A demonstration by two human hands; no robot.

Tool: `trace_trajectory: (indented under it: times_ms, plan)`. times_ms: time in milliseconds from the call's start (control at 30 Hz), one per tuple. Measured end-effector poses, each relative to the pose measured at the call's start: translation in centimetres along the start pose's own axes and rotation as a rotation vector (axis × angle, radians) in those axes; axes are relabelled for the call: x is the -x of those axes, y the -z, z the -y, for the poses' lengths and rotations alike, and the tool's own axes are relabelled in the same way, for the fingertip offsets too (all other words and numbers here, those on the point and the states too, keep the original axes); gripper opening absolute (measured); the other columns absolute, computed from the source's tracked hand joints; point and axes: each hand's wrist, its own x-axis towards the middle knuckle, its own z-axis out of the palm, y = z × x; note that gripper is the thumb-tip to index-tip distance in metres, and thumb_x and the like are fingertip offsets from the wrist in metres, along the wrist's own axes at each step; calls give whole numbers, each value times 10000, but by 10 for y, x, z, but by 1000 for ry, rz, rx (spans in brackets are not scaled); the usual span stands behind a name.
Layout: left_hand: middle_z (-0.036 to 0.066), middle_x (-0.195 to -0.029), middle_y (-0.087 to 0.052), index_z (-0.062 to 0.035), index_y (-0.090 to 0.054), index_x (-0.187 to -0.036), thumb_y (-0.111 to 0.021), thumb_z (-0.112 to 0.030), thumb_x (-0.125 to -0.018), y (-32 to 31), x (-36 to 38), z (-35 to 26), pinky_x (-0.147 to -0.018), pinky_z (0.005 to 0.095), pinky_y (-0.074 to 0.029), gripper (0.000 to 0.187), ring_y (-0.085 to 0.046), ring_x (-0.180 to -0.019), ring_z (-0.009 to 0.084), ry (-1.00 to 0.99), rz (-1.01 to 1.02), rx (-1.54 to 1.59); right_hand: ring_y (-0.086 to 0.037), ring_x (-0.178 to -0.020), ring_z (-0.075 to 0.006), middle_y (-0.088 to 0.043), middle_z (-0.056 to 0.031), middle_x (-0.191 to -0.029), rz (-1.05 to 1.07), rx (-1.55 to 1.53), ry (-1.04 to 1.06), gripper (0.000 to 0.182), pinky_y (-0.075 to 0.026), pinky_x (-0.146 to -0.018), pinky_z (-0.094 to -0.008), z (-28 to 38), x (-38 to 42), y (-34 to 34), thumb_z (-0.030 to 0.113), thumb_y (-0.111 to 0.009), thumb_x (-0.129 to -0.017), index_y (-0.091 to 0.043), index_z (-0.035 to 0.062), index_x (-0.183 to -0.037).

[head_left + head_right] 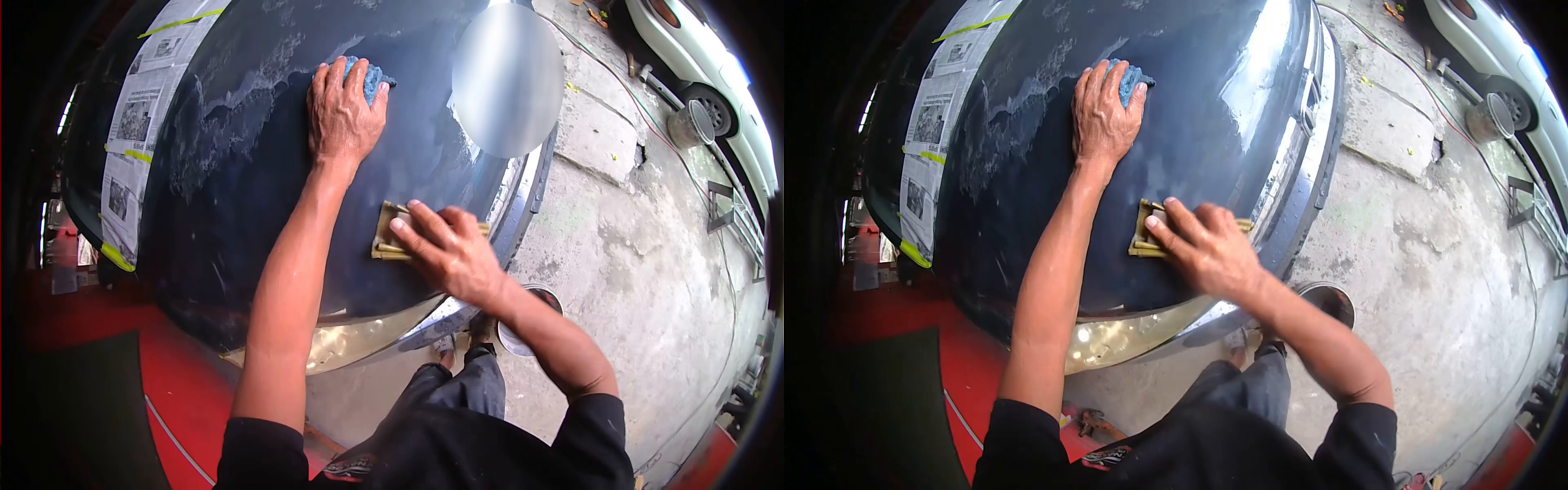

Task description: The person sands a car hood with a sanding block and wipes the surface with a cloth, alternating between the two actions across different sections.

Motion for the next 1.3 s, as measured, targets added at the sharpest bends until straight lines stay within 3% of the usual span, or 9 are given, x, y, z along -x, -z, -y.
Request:
trace_trajectory:
  times_ms: [233,300,467,567,700,800,900,1100,1300]
  plan:
    - [220,-1434,-617,-45,-668,-1375,-701,-383,-995,-2,2,2,-1192,523,-410,509,-529,-1368,432,11,20,-22,-677,-987,-364,-703,-204,-1123,-352,328,-345,495,-473,-914,-485,-184,-120,33,290,-640,-1025,-580,101,-1479]
    - [226,-1436,-616,-40,-669,-1375,-701,-383,-994,-2,0,1,-1196,523,-407,513,-534,-1366,430,3,23,-18,-659,-1012,-381,-683,-225,-1176,-288,275,-565,513,-481,-935,-506,-146,-105,18,261,-634,-1025,-549,101,-1505]
    - [227,-1394,-642,-18,-687,-1334,-704,-378,-984,-3,-2,1,-1191,517,-409,502,-556,-1337,420,-39,-10,-19,-591,-1233,-404,-582,-215,-1466,-105,18,-121,689,-493,-999,-493,43,46,-25,95,-695,-848,-567,87,-1525]
    - [227,-1351,-670,4,-695,-1311,-692,-366,-991,-5,-4,5,-1183,505,-416,489,-586,-1308,402,-80,-39,-25,-625,-1088,-384,-622,-216,-1410,-177,27,-79,624,-496,-959,-489,-24,22,-3,140,-716,-901,-592,143,-1512]
    - [213,-1329,-684,-3,-706,-1300,-696,-379,-985,-9,-2,9,-1168,498,-427,490,-606,-1286,384,-93,-74,-23,-652,-1056,-396,-640,-238,-1328,-439,183,-499,509,-451,-973,-509,-104,-42,3,155,-677,-989,-578,100,-1485]
    - [206,-1330,-685,-11,-710,-1296,-699,-393,-986,-11,-1,10,-1171,494,-427,492,-610,-1287,368,-97,-87,-8,-647,-1197,-390,-636,-250,-1376,-384,189,-413,748,-444,-996,-490,-33,9,-21,132,-794,-874,-507,63,-1562]
    - [195,-1337,-688,-57,-729,-1288,-716,-392,-971,-12,-2,11,-1170,489,-432,462,-610,-1292,369,-112,-115,-30,-624,-1302,-338,-632,-216,-1437,-242,36,-221,628,-451,-1032,-479,73,79,-41,148,-836,-818,-672,71,-1420]
    - [204,-1220,-668,13,-702,-1220,-757,-233,-904,-8,-3,6,-1086,495,-477,403,-600,-1207,412,-143,-124,14,-610,-1223,-361,-599,-208,-1388,-314,126,-343,723,-445,-1001,-481,-14,6,-10,111,-797,-868,-520,89,-1535]
    - [196,-1257,-666,-2,-707,-1250,-728,-306,-932,-13,-3,7,-1102,486,-472,440,-596,-1235,391,-94,-137,5,-610,-1133,-350,-595,-193,-1480,-211,51,-180,570,-476,-983,-451,88,93,-46,122,-771,-871,-668,146,-1431]
